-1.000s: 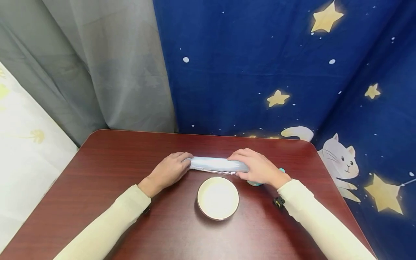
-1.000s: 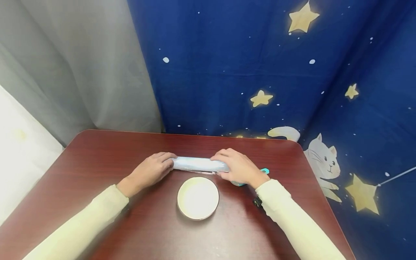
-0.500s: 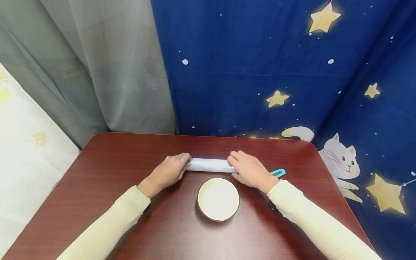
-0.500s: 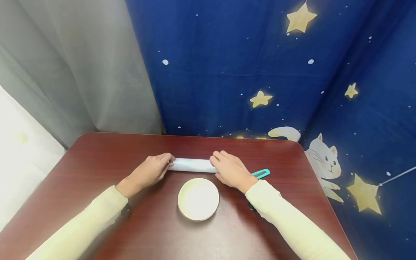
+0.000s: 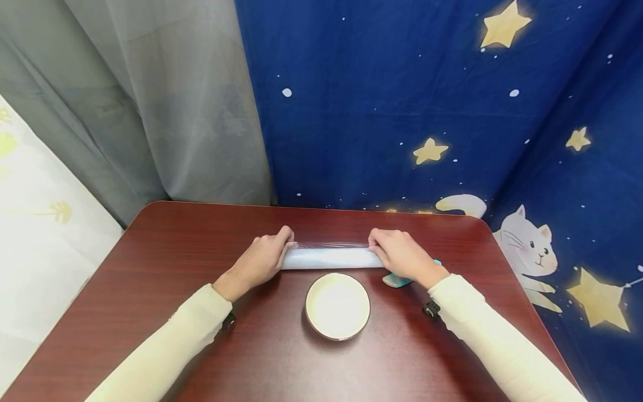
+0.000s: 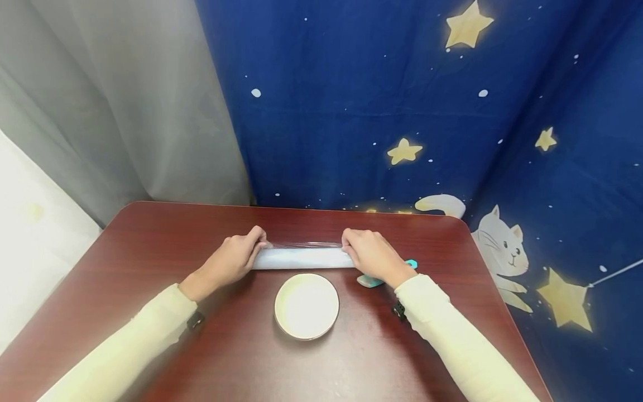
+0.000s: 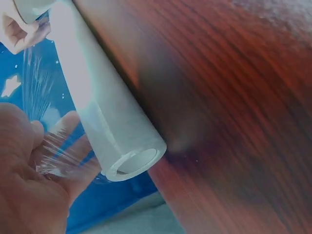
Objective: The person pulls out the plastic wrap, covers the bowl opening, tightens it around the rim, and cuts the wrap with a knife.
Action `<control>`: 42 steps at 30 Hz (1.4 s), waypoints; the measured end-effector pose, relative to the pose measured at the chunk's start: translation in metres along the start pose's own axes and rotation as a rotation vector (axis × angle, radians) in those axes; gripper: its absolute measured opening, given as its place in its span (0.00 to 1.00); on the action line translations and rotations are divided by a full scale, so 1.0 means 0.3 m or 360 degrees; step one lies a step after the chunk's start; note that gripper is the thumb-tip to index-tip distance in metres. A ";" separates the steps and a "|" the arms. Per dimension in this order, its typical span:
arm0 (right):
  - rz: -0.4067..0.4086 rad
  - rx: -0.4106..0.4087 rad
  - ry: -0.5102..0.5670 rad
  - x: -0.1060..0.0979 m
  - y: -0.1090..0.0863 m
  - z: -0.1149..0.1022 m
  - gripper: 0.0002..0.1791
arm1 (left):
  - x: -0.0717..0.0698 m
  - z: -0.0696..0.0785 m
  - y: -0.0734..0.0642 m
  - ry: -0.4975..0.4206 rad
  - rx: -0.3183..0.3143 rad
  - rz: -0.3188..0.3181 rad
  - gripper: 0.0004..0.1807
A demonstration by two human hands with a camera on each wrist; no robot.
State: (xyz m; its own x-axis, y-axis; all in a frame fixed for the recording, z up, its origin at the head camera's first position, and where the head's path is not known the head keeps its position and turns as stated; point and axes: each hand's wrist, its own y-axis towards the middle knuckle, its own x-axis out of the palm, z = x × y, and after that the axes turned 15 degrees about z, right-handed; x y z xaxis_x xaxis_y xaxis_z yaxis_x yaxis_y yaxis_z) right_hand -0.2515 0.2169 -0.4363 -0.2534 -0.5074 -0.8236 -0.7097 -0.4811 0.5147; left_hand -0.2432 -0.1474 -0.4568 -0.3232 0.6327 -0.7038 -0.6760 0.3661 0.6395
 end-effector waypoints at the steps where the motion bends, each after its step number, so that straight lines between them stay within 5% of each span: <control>1: -0.0004 0.0027 0.0009 -0.004 0.003 -0.001 0.07 | 0.000 -0.001 0.003 0.0003 -0.0004 0.0013 0.07; 31: 0.0080 0.0246 0.0227 -0.101 0.088 -0.002 0.06 | -0.053 0.006 0.146 -0.0040 -0.0163 0.0065 0.03; 42: 0.0131 0.0214 0.0173 -0.133 0.123 0.006 0.06 | -0.075 0.012 0.188 -0.0027 -0.0182 0.0105 0.03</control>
State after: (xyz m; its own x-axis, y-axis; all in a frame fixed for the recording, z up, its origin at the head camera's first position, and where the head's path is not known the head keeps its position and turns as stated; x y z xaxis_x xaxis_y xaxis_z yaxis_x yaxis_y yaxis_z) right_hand -0.2686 0.2207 -0.3851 -0.2469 -0.6189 -0.7457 -0.7728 -0.3385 0.5368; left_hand -0.2717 -0.1384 -0.4037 -0.3590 0.6646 -0.6553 -0.7251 0.2434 0.6441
